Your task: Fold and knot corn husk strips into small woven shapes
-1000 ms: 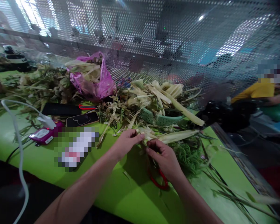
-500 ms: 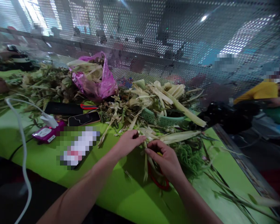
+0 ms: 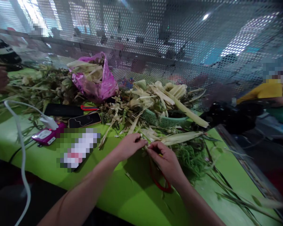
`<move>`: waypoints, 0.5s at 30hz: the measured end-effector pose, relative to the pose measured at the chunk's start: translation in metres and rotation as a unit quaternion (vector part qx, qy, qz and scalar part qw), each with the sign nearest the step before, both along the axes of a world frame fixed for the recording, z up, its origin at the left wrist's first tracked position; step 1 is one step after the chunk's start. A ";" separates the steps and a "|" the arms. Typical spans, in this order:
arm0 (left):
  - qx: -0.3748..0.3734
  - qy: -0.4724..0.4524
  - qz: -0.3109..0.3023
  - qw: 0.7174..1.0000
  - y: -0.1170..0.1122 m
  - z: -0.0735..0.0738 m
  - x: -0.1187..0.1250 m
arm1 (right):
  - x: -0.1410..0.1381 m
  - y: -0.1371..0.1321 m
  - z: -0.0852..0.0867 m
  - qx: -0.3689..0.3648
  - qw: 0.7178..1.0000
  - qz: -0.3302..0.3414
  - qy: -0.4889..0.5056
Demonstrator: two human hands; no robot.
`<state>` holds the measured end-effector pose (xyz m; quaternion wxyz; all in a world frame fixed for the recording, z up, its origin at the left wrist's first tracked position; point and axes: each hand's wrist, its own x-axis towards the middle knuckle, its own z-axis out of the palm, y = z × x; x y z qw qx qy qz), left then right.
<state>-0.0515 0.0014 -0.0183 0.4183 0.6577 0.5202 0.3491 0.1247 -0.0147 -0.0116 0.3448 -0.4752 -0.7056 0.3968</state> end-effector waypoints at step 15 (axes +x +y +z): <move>-0.058 -0.178 0.010 0.982 -0.007 0.011 0.003 | 0.005 0.004 -0.002 -0.043 0.994 -0.060 0.086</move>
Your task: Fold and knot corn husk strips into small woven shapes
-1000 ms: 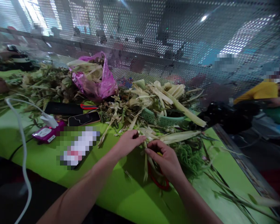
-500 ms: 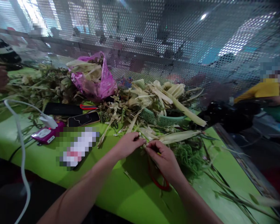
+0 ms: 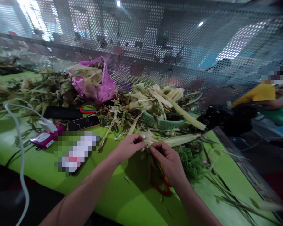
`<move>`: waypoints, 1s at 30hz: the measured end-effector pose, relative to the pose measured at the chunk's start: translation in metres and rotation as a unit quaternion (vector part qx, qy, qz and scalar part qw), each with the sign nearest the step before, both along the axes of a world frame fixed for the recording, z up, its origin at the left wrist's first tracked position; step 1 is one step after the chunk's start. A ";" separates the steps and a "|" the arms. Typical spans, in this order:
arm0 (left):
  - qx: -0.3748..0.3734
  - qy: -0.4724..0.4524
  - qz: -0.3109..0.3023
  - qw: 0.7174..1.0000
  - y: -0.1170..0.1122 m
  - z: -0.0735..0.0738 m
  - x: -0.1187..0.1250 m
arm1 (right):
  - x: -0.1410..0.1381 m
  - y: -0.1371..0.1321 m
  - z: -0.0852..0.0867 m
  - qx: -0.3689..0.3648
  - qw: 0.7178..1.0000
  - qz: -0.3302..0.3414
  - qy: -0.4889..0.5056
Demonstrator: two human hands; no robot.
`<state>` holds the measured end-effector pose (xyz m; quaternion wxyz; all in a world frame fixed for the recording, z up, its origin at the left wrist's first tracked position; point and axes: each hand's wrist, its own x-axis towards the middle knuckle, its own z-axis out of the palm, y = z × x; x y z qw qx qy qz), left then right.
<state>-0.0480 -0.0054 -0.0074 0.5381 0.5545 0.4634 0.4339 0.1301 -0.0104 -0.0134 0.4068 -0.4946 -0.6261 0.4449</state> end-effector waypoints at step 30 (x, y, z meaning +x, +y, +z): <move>0.005 -0.040 -0.015 0.999 -0.004 0.000 0.011 | 0.003 0.004 0.001 0.016 0.999 -0.031 0.041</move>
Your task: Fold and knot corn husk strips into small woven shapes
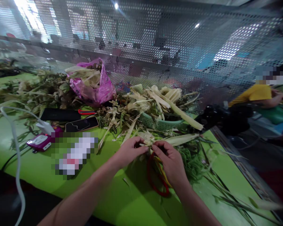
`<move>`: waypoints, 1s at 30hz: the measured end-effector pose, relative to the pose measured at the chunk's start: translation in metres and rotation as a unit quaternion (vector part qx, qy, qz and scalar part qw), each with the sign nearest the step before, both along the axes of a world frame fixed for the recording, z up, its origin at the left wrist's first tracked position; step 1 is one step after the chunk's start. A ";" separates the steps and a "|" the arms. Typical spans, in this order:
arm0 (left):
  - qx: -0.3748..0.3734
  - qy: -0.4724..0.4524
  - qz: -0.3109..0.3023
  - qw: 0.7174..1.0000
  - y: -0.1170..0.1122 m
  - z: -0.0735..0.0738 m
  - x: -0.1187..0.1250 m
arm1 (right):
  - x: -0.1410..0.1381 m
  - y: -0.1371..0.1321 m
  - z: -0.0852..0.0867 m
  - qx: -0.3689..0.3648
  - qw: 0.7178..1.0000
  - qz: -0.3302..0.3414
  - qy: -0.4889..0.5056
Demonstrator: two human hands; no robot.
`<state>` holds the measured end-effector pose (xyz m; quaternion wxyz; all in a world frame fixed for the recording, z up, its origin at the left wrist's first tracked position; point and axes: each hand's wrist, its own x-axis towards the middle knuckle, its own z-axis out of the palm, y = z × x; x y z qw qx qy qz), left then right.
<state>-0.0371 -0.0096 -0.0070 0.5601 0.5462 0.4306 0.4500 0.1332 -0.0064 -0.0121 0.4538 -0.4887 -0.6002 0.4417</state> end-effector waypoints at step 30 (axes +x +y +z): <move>0.035 0.001 0.003 0.999 0.001 -0.009 0.004 | -0.005 -0.003 0.002 -0.149 0.969 -0.009 0.200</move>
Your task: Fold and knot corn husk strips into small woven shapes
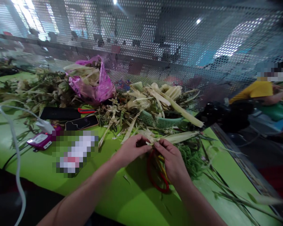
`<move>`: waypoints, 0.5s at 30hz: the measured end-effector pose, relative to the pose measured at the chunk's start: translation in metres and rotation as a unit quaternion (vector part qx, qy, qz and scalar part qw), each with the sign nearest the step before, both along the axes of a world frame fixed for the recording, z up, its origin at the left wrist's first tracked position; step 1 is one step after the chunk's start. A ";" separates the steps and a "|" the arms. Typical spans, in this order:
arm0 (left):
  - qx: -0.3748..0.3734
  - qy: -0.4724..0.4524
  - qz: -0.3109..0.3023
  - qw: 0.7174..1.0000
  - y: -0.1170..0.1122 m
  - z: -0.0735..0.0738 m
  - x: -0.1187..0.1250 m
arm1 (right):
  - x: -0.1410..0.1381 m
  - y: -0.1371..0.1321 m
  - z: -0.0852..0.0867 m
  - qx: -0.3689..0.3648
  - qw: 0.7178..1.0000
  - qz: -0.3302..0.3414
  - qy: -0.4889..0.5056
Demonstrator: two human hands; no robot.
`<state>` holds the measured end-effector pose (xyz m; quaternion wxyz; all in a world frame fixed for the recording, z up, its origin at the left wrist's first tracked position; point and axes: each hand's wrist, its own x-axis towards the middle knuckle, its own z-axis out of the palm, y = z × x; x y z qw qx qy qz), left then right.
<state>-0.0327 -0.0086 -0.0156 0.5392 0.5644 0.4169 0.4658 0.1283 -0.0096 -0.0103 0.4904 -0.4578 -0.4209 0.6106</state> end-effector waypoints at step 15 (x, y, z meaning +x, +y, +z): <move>0.023 0.051 -0.010 0.998 0.000 -0.002 0.001 | -0.001 0.002 -0.003 -0.021 0.999 -0.012 0.047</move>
